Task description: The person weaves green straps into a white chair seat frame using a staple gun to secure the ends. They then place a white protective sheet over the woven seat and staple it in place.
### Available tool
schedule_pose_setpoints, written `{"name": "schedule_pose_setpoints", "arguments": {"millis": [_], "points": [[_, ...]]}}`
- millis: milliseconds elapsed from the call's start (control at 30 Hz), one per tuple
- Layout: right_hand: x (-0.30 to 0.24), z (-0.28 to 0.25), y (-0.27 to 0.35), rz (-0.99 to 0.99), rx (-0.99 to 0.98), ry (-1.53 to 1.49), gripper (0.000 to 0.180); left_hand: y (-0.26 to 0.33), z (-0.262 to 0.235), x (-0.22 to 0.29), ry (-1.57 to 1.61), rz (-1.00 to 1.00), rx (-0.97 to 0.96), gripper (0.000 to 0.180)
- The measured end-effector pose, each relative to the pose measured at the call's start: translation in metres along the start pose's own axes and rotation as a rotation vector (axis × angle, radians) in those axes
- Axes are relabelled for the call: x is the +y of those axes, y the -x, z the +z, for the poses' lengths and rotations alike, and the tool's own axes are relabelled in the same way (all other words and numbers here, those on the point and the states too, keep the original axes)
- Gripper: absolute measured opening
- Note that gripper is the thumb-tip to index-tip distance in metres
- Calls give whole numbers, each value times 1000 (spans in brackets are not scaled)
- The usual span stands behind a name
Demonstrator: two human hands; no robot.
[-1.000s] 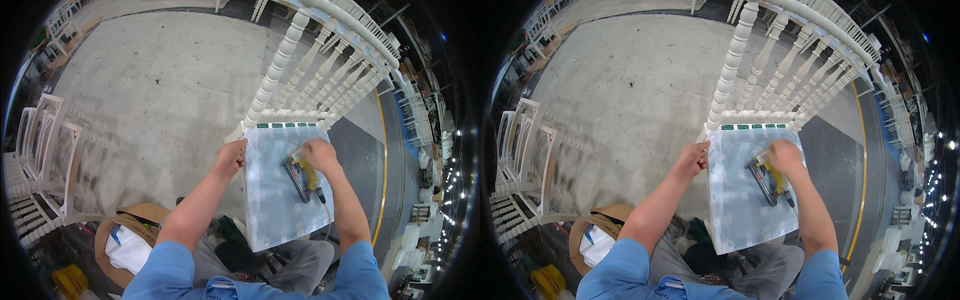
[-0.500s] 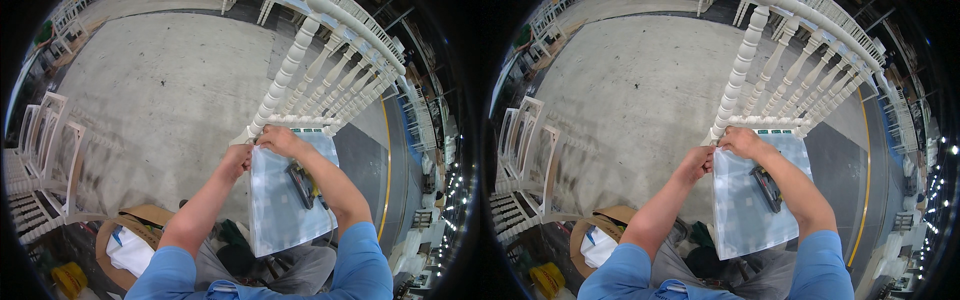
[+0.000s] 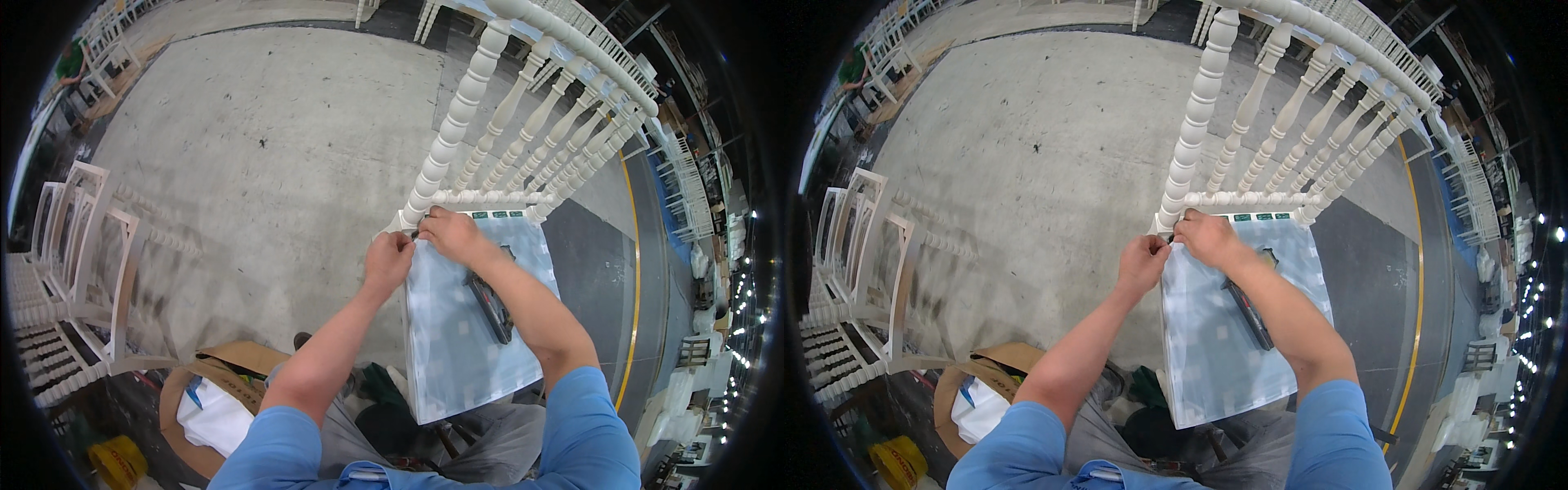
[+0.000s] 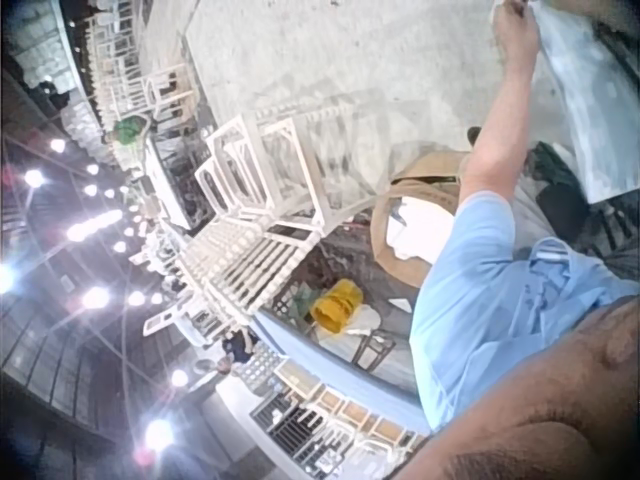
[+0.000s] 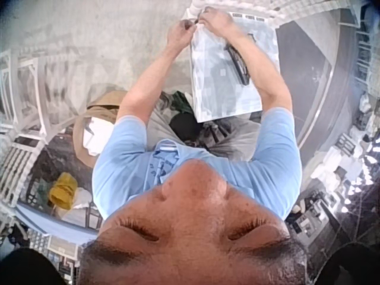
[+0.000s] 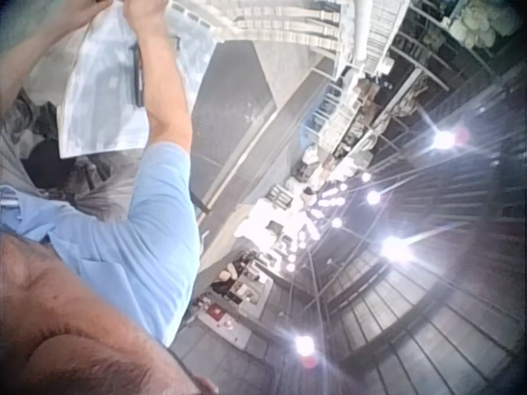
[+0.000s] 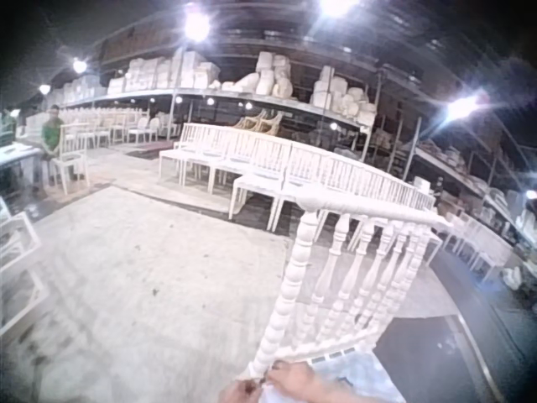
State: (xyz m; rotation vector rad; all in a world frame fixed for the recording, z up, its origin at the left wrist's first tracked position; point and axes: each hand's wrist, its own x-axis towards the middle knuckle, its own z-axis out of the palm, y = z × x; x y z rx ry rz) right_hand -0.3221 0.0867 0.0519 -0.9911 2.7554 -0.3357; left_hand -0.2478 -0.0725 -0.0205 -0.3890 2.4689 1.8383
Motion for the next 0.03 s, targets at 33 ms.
{"name": "schedule_pose_setpoints", "arguments": {"millis": [33], "points": [[-2, 4, 0, 48, 6, 24, 15, -1, 0, 0, -2, 1, 0, 17]]}}
